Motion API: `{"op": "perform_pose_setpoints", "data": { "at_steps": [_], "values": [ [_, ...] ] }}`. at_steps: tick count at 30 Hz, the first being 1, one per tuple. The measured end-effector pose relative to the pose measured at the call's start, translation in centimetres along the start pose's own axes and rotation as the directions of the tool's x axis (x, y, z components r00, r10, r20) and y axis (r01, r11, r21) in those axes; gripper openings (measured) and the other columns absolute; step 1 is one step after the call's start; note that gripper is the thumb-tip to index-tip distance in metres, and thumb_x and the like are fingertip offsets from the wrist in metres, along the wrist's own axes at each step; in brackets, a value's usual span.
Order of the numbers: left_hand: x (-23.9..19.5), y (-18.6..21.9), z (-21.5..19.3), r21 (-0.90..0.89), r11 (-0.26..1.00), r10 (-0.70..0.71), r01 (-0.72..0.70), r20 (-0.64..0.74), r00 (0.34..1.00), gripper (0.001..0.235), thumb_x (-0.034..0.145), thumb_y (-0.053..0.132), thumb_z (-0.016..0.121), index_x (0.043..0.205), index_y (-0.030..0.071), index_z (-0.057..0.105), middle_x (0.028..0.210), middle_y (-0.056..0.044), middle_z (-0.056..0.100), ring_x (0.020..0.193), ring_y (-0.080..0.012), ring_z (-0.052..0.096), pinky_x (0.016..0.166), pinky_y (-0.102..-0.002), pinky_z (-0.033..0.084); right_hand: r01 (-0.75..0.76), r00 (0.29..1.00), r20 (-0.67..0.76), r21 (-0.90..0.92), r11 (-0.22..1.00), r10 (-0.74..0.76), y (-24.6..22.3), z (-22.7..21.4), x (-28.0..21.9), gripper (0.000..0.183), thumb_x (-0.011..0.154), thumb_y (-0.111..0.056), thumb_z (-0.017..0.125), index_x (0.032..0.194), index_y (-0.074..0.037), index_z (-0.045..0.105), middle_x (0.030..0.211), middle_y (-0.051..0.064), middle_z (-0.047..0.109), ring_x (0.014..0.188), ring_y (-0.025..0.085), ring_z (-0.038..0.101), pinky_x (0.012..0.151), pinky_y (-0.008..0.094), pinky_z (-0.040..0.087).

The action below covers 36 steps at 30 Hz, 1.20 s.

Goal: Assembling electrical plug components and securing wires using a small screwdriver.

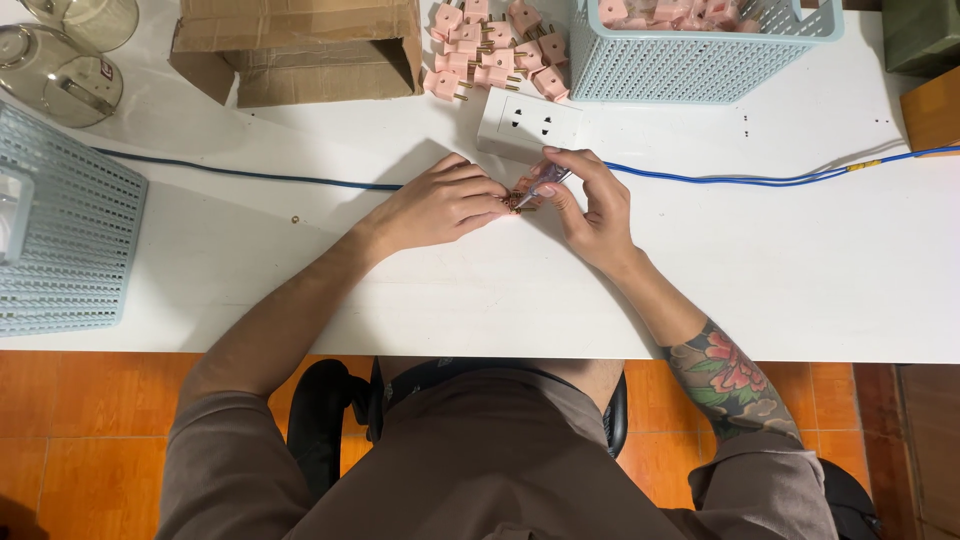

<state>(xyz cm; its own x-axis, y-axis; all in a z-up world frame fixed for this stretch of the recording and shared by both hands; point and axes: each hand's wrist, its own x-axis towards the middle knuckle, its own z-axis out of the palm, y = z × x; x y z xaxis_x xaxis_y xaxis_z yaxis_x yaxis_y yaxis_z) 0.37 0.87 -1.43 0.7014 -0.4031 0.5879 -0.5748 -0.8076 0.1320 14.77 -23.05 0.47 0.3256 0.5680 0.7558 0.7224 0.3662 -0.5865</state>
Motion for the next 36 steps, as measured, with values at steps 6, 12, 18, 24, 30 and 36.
{"op": "perform_pose_setpoints", "data": {
  "at_steps": [6, 12, 18, 24, 30, 36],
  "values": [
    [-0.2, -0.2, 0.4, 0.003, 1.000, 0.001, -0.001, 0.007, 1.000, 0.011, 0.118, 0.024, 0.072, 0.115, 0.018, 0.080, 0.118, -0.002, 0.079, 0.111, -0.0178, 0.074, 0.097, -0.037, 0.053, 0.007, 1.000, 0.018, 0.012, 1.000, -0.007, -0.5, 0.1, 0.5, 0.038, 0.110, 0.006, 0.072, 0.147, 0.011, 0.067, 0.114, 0.023, 0.080, 0.107, 0.036, 0.079, 0.102, 0.055, 0.063],
    [-0.3, -0.3, 0.5, 0.004, 1.000, -0.016, 0.016, 0.039, 0.999, 0.013, 0.118, 0.025, 0.071, 0.115, 0.018, 0.081, 0.117, -0.002, 0.080, 0.112, -0.0176, 0.075, 0.099, -0.037, 0.053, 0.052, 0.998, 0.034, -0.003, 0.999, -0.052, -1.2, 0.5, 0.9, 0.037, 0.109, 0.006, 0.073, 0.146, 0.010, 0.069, 0.112, 0.023, 0.081, 0.103, 0.037, 0.080, 0.098, 0.054, 0.063],
    [-0.2, -0.3, 0.4, -0.026, 0.999, -0.037, 0.038, 0.053, 0.998, 0.019, 0.119, 0.028, 0.068, 0.112, 0.018, 0.082, 0.111, -0.001, 0.080, 0.110, -0.0174, 0.076, 0.098, -0.037, 0.052, 0.010, 0.999, 0.053, -0.046, 0.999, -0.008, -3.0, 1.1, 1.2, 0.035, 0.113, 0.005, 0.065, 0.148, 0.008, 0.069, 0.124, 0.025, 0.081, 0.113, 0.041, 0.079, 0.102, 0.057, 0.062],
    [-0.1, 0.0, 0.3, 0.013, 1.000, -0.008, 0.008, 0.009, 1.000, 0.019, 0.120, 0.028, 0.068, 0.111, 0.017, 0.080, 0.110, -0.002, 0.078, 0.112, -0.0193, 0.074, 0.100, -0.036, 0.054, 0.003, 0.998, 0.060, -0.074, 0.997, 0.001, -1.3, 0.4, 0.1, 0.033, 0.109, -0.004, 0.077, 0.142, -0.001, 0.077, 0.121, 0.014, 0.069, 0.118, 0.031, 0.069, 0.109, 0.055, 0.057],
    [-0.6, -0.5, 1.0, -0.012, 1.000, -0.025, 0.026, 0.024, 0.999, 0.018, 0.118, 0.028, 0.069, 0.109, 0.017, 0.080, 0.113, -0.001, 0.079, 0.112, -0.0174, 0.074, 0.099, -0.036, 0.053, -0.033, 0.997, 0.075, -0.003, 0.999, 0.033, -3.2, 1.0, 1.2, 0.036, 0.114, 0.005, 0.060, 0.149, 0.007, 0.069, 0.118, 0.023, 0.078, 0.111, 0.038, 0.077, 0.101, 0.057, 0.061],
    [-0.2, -0.2, 0.3, -0.024, 0.999, -0.034, 0.035, 0.042, 0.999, 0.020, 0.119, 0.028, 0.069, 0.110, 0.016, 0.082, 0.112, -0.004, 0.081, 0.111, -0.0187, 0.076, 0.100, -0.038, 0.054, -0.012, 1.000, 0.011, -0.031, 0.999, 0.012, -2.2, 0.8, 0.9, 0.033, 0.110, 0.007, 0.067, 0.143, 0.010, 0.070, 0.122, 0.023, 0.079, 0.114, 0.039, 0.080, 0.099, 0.055, 0.064]
  ]
}}
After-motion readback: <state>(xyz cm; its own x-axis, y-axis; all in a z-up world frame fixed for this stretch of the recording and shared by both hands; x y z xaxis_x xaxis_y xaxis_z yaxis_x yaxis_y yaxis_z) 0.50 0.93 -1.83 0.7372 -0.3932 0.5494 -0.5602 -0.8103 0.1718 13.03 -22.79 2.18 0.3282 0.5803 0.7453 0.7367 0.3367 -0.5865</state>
